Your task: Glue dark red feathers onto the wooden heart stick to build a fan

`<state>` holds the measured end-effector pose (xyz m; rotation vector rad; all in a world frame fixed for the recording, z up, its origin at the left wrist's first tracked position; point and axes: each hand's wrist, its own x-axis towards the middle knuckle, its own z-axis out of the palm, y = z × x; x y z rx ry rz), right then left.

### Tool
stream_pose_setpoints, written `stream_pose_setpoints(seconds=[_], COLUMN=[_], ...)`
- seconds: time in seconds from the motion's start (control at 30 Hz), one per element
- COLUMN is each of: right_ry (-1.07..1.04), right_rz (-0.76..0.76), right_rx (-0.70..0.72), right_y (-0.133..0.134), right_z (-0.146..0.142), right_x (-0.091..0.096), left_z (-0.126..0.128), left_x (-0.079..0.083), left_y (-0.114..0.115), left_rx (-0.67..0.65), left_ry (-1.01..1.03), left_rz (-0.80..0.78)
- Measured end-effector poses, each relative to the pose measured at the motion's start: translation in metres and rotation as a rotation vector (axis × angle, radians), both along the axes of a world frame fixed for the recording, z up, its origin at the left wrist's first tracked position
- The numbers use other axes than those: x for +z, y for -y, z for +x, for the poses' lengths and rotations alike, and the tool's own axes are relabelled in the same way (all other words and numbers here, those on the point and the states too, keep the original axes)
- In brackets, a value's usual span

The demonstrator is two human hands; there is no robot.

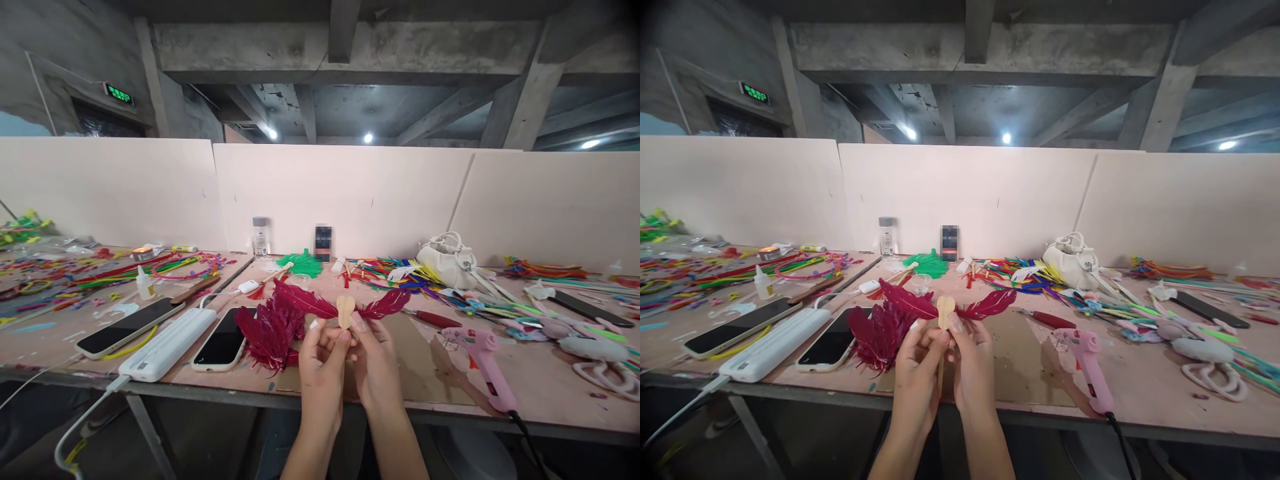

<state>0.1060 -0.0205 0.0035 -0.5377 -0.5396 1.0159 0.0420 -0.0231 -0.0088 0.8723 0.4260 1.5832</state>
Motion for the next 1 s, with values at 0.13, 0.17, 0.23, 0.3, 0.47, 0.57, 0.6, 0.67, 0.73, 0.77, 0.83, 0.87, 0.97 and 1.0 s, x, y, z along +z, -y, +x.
stream_pose_setpoints(seconds=[0.13, 0.17, 0.23, 0.3, 0.47, 0.57, 0.6, 0.67, 0.73, 0.77, 0.83, 0.87, 0.97, 1.0], right_ry=[-0.111, -0.128, -0.152, -0.189, -0.254, -0.275, -0.275, -0.254, -0.229, -0.215, -0.189, -0.179, -0.169, -0.167], right_rz=[0.034, 0.037, 0.047, 0.066, 0.13, 0.152, 0.157, 0.175, 0.193, 0.197, 0.201, 0.201, 0.194, 0.194], right_rx=[-0.005, -0.012, -0.046, -0.12, -0.27, -0.329, -0.351, -0.389, -0.422, -0.436, -0.456, -0.465, -0.506, -0.515], right_y=[0.003, 0.004, 0.005, 0.007, 0.008, 0.01, 0.01, 0.012, 0.013, 0.013, 0.013, 0.013, 0.014, 0.015], right_z=[0.005, 0.007, 0.011, 0.013, 0.022, 0.031, 0.034, 0.04, 0.044, 0.046, 0.05, 0.051, 0.057, 0.059], right_x=[0.002, 0.003, 0.004, 0.005, 0.007, 0.007, 0.007, 0.006, 0.005, 0.004, 0.001, 0.0, -0.003, -0.003], left_z=[0.0, 0.0, 0.001, 0.002, 0.002, 0.002, 0.003, 0.003, 0.004, 0.005, 0.005, 0.005, 0.003, 0.002], left_x=[0.001, 0.001, 0.0, -0.002, -0.005, -0.005, -0.004, -0.004, -0.003, -0.003, -0.004, -0.004, -0.003, -0.003], left_y=[0.001, 0.001, 0.001, 0.001, 0.0, -0.001, -0.001, -0.001, 0.0, 0.0, 0.001, 0.001, 0.001, 0.001], left_rx=[-0.011, -0.009, -0.001, 0.007, 0.037, 0.035, 0.032, 0.031, 0.032, 0.033, 0.039, 0.042, 0.042, 0.038], left_ry=[0.037, 0.047, 0.057, 0.053, 0.052, 0.072, 0.079, 0.094, 0.099, 0.099, 0.103, 0.104, 0.084, 0.073], left_rz=[-0.001, 0.0, 0.004, 0.01, 0.01, -0.003, -0.006, -0.011, -0.015, -0.017, -0.024, -0.026, -0.024, -0.024])
